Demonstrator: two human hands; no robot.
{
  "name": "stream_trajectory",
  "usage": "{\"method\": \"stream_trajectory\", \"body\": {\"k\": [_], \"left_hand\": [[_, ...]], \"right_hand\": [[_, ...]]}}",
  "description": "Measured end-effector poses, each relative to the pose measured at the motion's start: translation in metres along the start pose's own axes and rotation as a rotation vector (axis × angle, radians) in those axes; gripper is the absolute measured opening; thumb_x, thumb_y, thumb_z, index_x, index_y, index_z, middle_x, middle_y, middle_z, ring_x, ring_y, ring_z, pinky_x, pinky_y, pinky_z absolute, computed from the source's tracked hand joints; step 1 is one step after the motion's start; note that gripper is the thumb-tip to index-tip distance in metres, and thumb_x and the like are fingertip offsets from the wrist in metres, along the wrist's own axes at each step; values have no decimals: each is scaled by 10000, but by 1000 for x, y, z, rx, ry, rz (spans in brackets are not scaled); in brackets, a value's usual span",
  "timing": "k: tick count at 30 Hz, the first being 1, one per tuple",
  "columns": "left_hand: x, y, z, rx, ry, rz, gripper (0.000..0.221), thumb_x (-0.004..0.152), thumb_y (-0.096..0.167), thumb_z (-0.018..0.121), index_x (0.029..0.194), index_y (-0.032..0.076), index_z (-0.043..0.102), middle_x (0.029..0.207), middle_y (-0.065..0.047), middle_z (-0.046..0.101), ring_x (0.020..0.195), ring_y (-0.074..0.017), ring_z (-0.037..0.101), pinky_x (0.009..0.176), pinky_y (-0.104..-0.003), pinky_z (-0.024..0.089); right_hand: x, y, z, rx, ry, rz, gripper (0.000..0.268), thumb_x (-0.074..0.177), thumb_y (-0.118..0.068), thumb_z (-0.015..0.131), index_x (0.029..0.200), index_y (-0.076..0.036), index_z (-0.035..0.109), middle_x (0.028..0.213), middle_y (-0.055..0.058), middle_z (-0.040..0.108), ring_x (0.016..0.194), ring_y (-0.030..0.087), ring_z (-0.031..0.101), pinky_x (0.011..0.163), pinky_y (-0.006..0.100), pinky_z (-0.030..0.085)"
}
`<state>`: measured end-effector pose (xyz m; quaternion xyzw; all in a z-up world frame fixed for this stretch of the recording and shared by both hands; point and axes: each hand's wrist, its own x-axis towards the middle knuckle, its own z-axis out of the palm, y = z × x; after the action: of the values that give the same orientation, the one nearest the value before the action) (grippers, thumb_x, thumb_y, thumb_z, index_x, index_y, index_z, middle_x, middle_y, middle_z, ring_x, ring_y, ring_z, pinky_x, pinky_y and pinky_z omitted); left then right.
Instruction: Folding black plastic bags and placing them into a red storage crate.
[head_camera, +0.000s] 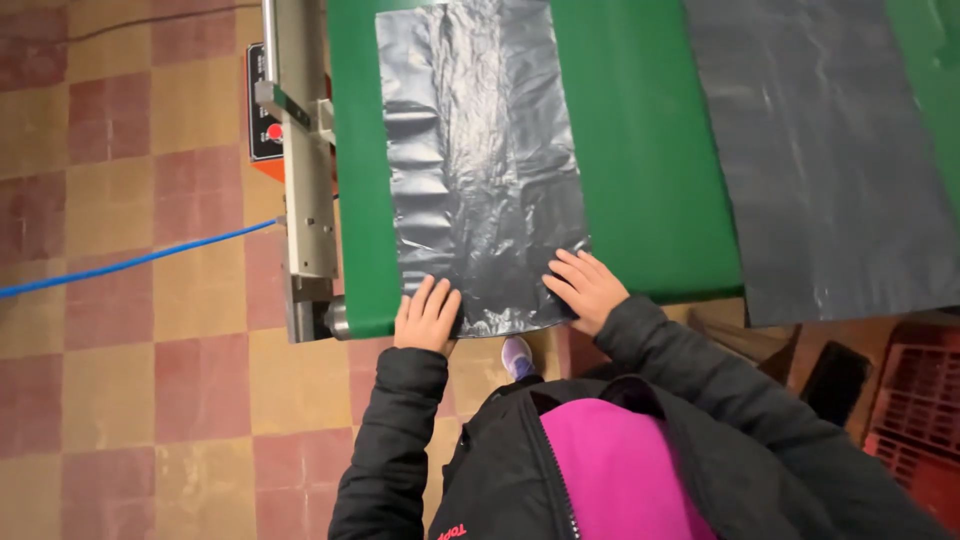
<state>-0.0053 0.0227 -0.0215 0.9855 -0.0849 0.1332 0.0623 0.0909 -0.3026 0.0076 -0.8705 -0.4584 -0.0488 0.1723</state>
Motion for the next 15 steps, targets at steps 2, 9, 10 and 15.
{"method": "stream_trajectory", "body": {"k": [2, 9, 10, 15], "left_hand": [[-17, -12, 14, 26, 39, 85, 623, 676, 225, 823, 1280, 215, 675, 1428, -8, 614, 1396, -259, 526, 1055, -507, 471], [24, -21, -70, -683, -325, -53, 215, 854, 200, 809, 1053, 127, 772, 944, -55, 767, 881, -274, 746, 753, -348, 574], [33, -20, -85, -844, -420, -121, 223, 836, 181, 815, 1044, 104, 786, 897, -67, 774, 813, -256, 760, 716, -323, 585], [141, -69, -54, -1156, -158, -219, 176, 864, 85, 775, 1021, 16, 733, 932, -52, 745, 823, -109, 690, 751, -269, 562]], "right_hand": [[-10, 9, -1, 18, 26, -40, 672, 615, -164, 812, 1258, -84, 633, 1354, 153, 599, 1361, 375, 518, 1118, 533, 411], [-33, 48, -43, 619, -347, 252, 236, 836, -141, 786, 1063, -114, 725, 915, 59, 778, 817, 213, 768, 721, 331, 586], [-39, 58, -46, 822, -410, 364, 225, 871, -132, 771, 1088, -104, 720, 876, 49, 794, 781, 156, 795, 710, 297, 599], [59, 120, -90, 747, -109, 390, 198, 864, -96, 748, 1054, -61, 704, 871, 63, 753, 779, 169, 731, 707, 292, 561]]}}
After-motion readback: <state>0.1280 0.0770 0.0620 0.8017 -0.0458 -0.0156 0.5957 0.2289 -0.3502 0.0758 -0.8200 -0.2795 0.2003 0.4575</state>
